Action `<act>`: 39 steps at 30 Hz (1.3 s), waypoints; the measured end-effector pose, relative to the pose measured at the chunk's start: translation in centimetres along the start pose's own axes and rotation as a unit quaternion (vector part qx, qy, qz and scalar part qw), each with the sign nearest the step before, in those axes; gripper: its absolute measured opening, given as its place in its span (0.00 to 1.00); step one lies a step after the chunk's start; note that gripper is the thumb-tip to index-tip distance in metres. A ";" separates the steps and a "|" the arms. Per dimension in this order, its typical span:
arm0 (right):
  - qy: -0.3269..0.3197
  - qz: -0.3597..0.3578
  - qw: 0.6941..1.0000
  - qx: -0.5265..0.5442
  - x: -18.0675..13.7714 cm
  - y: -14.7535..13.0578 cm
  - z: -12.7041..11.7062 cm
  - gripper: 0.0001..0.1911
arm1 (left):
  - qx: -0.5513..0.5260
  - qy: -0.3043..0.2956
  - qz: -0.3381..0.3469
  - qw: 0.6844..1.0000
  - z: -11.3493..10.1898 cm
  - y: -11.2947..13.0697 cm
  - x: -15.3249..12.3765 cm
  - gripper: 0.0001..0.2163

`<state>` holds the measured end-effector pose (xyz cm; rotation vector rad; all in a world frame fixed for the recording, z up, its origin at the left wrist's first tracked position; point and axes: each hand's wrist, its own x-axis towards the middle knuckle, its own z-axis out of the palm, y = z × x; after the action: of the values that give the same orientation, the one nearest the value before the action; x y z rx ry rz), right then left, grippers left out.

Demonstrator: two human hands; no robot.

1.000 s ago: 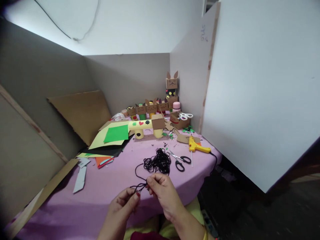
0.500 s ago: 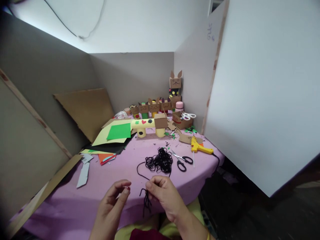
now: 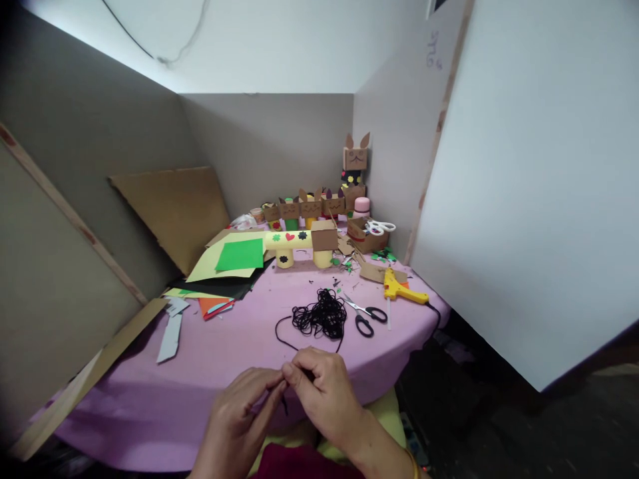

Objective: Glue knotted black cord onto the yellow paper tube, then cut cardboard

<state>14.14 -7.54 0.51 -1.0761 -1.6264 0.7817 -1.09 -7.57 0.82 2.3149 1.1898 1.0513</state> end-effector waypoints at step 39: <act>-0.054 0.167 0.938 0.300 0.6 1.8 0.3 0.21 | -0.429 -0.148 -0.300 0.839 0.5 -1.3 0.5 0.10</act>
<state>14.31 -6.32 -0.89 -0.8721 -1.1693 1.4724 -1.28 -6.36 -0.04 1.2213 0.9304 0.7210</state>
